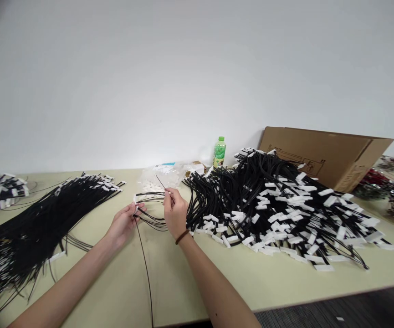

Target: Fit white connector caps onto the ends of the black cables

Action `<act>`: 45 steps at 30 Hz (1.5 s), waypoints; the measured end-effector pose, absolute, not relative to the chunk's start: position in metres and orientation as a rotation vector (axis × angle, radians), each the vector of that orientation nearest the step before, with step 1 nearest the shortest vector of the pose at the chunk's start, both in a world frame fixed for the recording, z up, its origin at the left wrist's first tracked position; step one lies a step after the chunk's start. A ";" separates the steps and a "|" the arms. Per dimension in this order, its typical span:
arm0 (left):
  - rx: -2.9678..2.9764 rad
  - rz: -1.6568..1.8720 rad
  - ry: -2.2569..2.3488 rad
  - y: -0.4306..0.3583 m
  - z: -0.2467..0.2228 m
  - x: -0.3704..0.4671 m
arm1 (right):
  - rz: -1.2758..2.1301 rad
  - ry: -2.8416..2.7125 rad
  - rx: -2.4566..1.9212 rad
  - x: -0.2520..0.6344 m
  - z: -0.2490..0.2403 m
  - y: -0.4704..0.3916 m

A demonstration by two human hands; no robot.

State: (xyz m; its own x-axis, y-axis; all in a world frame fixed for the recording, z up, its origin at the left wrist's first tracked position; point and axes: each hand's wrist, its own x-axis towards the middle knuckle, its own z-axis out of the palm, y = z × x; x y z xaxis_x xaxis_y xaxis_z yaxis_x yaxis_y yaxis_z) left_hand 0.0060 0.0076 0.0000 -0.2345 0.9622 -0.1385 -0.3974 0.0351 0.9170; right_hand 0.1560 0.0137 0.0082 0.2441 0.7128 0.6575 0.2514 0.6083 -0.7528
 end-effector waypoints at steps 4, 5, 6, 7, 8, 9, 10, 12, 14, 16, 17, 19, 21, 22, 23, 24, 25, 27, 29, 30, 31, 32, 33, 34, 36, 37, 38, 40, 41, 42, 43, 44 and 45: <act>0.711 1.482 1.125 0.007 0.000 0.007 | 0.391 -1.349 -0.905 0.155 0.008 0.013; 0.712 1.485 1.123 0.007 0.000 0.007 | 0.394 -1.351 -0.904 0.155 0.007 0.013; 0.716 1.485 1.119 0.007 0.000 0.007 | 0.396 -1.350 -0.904 0.155 0.007 0.013; 0.722 1.483 1.116 0.006 0.000 0.007 | 0.396 -1.350 -0.904 0.155 0.007 0.013; 0.726 1.481 1.116 0.006 0.001 0.007 | 0.396 -1.351 -0.905 0.155 0.007 0.013; 0.728 1.479 1.118 0.006 0.001 0.007 | 0.396 -1.350 -0.906 0.155 0.007 0.013; 0.728 1.476 1.120 0.006 0.001 0.007 | 0.397 -1.351 -0.907 0.155 0.007 0.013; 0.725 1.479 1.120 0.006 0.001 0.007 | 0.400 -1.350 -0.906 0.155 0.008 0.013; 0.724 1.484 1.116 0.006 0.001 0.007 | 0.399 -1.349 -0.905 0.155 0.008 0.013; 0.720 1.488 1.114 0.005 0.002 0.007 | 0.391 -1.354 -0.905 0.155 0.008 0.013; 0.716 1.490 1.115 0.005 0.002 0.008 | 0.385 -1.357 -0.906 0.155 0.007 0.013; 0.707 1.490 1.114 0.005 0.002 0.008 | 0.377 -1.363 -0.907 0.155 0.007 0.013; 0.692 1.488 1.115 0.004 0.002 0.009 | 0.378 -1.369 -0.910 0.154 0.007 0.013; 0.687 1.489 1.115 0.004 0.002 0.009 | 0.380 -1.373 -0.911 0.154 0.007 0.013; 0.687 1.490 1.114 0.004 0.002 0.009 | 0.379 -1.376 -0.910 0.154 0.007 0.013; 0.689 1.491 1.114 0.004 0.002 0.009 | 0.377 -1.378 -0.908 0.154 0.007 0.012; 0.694 1.491 1.115 0.004 0.002 0.009 | 0.374 -1.381 -0.905 0.154 0.007 0.012; 0.701 1.484 1.118 0.004 0.002 0.008 | 0.369 -1.385 -0.899 0.154 0.007 0.012; 0.700 1.480 1.119 0.003 0.002 0.008 | 0.364 -1.395 -0.900 0.153 0.007 0.012; 0.698 1.481 1.118 0.003 0.002 0.008 | 0.360 -1.399 -0.902 0.153 0.007 0.011; 0.697 1.484 1.115 0.004 0.002 0.008 | 0.355 -1.403 -0.904 0.153 0.007 0.011; 0.698 1.487 1.111 0.004 0.001 0.008 | 0.351 -1.407 -0.906 0.153 0.007 0.011; 0.698 1.488 1.108 0.004 0.001 0.008 | 0.346 -1.412 -0.905 0.153 0.007 0.011; 0.699 1.487 1.107 0.005 0.001 0.008 | 0.342 -1.416 -0.905 0.153 0.007 0.011; 0.700 1.485 1.107 0.005 0.001 0.008 | 0.335 -1.425 -0.904 0.152 0.007 0.011; 0.698 1.486 1.110 0.005 0.001 0.008 | 0.330 -1.430 -0.905 0.152 0.008 0.010; 0.692 1.487 1.114 0.005 0.001 0.009 | 0.325 -1.436 -0.906 0.152 0.008 0.010; 0.682 1.485 1.123 0.004 0.002 0.009 | 0.316 -1.447 -0.906 0.152 0.008 0.009; 0.679 1.487 1.126 0.004 0.002 0.009 | 0.313 -1.452 -0.904 0.152 0.008 0.009; 0.678 1.489 1.127 0.004 0.002 0.010 | 0.310 -1.455 -0.900 0.152 0.008 0.009; 0.679 1.492 1.129 0.004 0.002 0.010 | 0.309 -1.456 -0.896 0.151 0.008 0.009; 0.681 1.493 1.131 0.004 0.002 0.010 | 0.309 -1.455 -0.892 0.151 0.007 0.009; 0.684 1.493 1.134 0.004 0.001 0.010 | 0.311 -1.454 -0.889 0.151 0.007 0.010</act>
State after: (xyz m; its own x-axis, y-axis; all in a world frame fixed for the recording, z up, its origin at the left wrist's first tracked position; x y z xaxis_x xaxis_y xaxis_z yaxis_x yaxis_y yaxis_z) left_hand 0.0099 0.0041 0.0013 -0.2466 0.9566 -0.1556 -0.4066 0.0436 0.9126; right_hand 0.1511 0.0098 0.0071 0.1445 0.6771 0.7215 0.3226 0.6571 -0.6813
